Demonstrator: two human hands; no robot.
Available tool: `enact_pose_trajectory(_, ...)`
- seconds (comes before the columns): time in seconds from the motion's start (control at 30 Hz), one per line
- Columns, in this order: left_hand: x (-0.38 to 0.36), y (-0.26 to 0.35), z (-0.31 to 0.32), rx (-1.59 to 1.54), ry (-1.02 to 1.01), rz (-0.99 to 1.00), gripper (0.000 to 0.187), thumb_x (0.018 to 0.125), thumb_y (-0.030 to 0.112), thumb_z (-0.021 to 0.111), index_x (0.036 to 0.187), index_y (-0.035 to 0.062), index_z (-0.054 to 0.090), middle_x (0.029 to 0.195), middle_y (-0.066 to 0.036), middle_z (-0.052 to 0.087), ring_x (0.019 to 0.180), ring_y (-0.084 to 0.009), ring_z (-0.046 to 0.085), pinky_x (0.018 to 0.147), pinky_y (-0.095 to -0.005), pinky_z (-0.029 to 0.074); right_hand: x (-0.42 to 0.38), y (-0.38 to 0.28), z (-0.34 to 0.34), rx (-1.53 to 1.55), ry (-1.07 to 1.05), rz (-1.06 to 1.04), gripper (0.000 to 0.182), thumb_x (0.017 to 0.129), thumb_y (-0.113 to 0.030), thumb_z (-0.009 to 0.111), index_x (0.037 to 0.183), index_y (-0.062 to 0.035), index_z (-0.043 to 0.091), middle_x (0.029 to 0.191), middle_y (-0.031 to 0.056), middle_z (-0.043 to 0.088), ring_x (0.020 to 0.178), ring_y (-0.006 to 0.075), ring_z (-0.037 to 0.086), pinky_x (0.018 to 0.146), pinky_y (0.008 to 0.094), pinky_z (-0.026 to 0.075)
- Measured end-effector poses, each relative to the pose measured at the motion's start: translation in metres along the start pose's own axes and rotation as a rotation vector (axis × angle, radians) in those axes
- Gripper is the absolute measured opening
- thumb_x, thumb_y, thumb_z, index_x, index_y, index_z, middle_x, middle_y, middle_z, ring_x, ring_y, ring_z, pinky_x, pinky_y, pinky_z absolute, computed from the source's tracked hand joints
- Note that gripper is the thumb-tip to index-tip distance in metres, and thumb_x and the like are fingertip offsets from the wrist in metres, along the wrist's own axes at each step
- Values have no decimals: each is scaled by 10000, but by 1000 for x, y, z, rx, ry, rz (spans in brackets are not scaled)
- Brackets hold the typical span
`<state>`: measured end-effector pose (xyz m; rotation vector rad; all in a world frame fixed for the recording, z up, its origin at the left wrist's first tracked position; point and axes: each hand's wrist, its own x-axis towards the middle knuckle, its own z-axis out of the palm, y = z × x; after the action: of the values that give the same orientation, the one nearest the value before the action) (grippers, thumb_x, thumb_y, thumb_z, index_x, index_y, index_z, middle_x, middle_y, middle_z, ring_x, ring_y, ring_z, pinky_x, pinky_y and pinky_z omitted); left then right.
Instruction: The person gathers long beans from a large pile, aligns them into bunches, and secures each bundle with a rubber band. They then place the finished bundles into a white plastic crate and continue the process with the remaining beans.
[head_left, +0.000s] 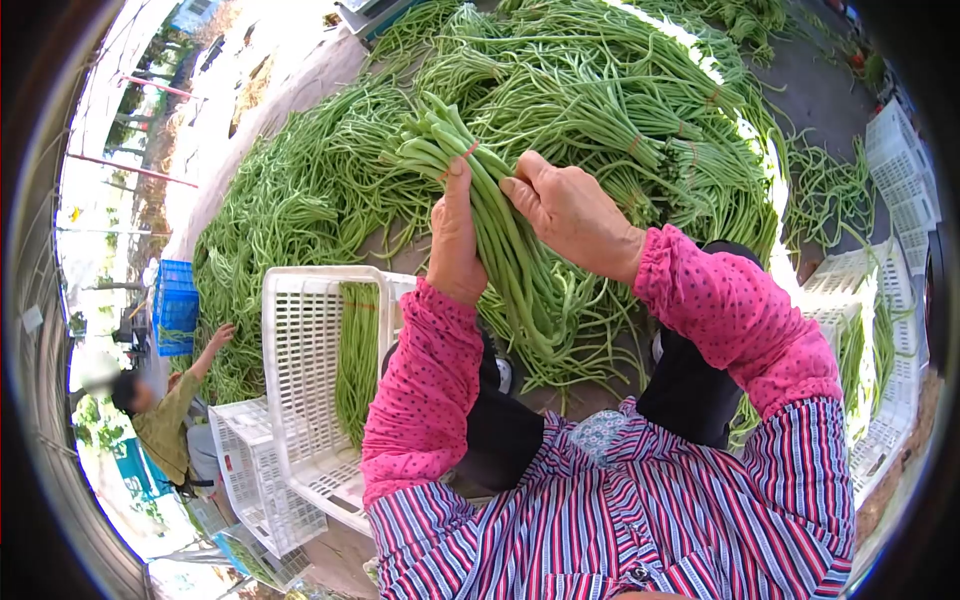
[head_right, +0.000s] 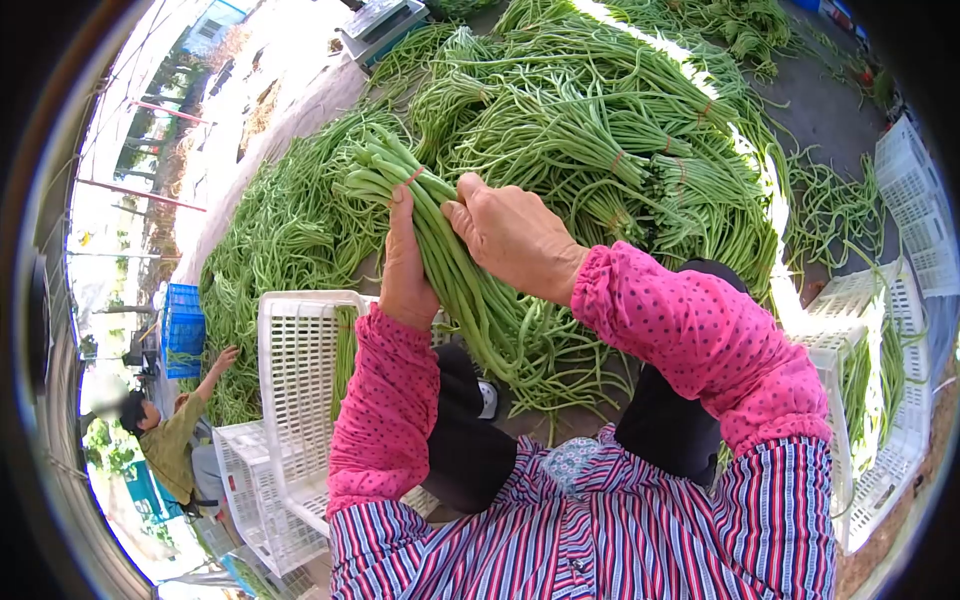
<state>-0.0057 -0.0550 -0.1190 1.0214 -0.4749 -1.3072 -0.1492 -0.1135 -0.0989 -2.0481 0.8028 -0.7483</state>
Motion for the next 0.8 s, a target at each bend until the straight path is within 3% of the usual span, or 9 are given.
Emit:
enact_pose_trajectory(0.07, -1, 0, -3, -47, -13, -9, 446, 939, 485, 451, 1170, 110, 518, 942, -44, 619, 836, -157, 626, 744, -309, 542, -3, -2, 2, 148, -91, 64, 290, 954, -245, 459, 879, 31, 506, 690, 232, 577, 681, 411, 587, 618, 439, 447)
enact_pose_trajectory(0.23, -9, 2, 4, -56, 23, 27, 422, 926, 460, 503, 1154, 108, 540, 937, -32, 620, 811, -144, 619, 715, -300, 533, -18, 0, 16, 459, -32, 90, 241, 972, -181, 450, 906, 41, 520, 692, 151, 564, 615, 173, 510, 589, 351, 441)
enact_pose_trajectory(0.43, -13, 3, 7, -133, 47, 2, 419, 911, 460, 532, 1147, 113, 547, 893, -15, 621, 799, -133, 616, 717, -296, 526, -25, -6, 19, 408, -19, 96, 231, 971, -181, 452, 924, 33, 526, 672, 146, 553, 589, 167, 481, 570, 345, 429)
enact_pose_trajectory(0.5, -7, 1, 3, -116, 91, 82, 524, 909, 528, 484, 1112, 51, 550, 901, -73, 625, 764, -176, 622, 675, -325, 537, -35, 0, 27, 406, -56, 118, 226, 969, -178, 455, 918, 32, 524, 662, 141, 546, 583, 161, 474, 559, 344, 424)
enact_pose_trajectory(0.57, -2, 15, -8, -177, 114, 65, 556, 902, 565, 453, 1087, 50, 547, 894, -108, 625, 757, -227, 630, 677, -367, 545, -52, -8, 26, 376, -137, 134, 205, 959, -157, 469, 887, 30, 514, 625, 128, 502, 566, 150, 457, 532, 345, 409)
enact_pose_trajectory(0.63, 7, 34, -22, -276, 235, 51, 628, 883, 641, 384, 1042, 51, 526, 878, -200, 618, 730, -357, 637, 675, -476, 551, -63, 1, 30, 480, -156, 110, 228, 969, -174, 465, 816, -7, 483, 588, 31, 443, 541, 97, 401, 487, 288, 361)
enact_pose_trajectory(0.67, 7, 39, -30, -280, 245, 69, 628, 883, 641, 384, 1042, 51, 526, 878, -200, 618, 730, -357, 637, 675, -476, 551, -62, -1, 26, 587, -176, 140, 237, 973, -188, 463, 800, -27, 471, 583, -8, 425, 529, 69, 378, 466, 255, 338)
enact_pose_trajectory(0.73, 6, 47, -36, -258, 147, 66, 536, 911, 593, 376, 1085, 110, 530, 920, -239, 618, 785, -378, 632, 710, -502, 544, -42, -20, 7, 805, 95, 127, 229, 975, -214, 472, 805, -61, 455, 610, -62, 411, 529, 12, 343, 446, 187, 288)
enact_pose_trajectory(0.8, 0, 42, -24, -231, 142, 75, 527, 915, 580, 388, 1096, 104, 523, 912, -202, 629, 806, -364, 634, 715, -490, 544, -20, -16, -1, 767, 202, 63, 223, 947, -225, 544, 814, -63, 465, 631, -65, 420, 527, 3, 344, 438, 178, 283)
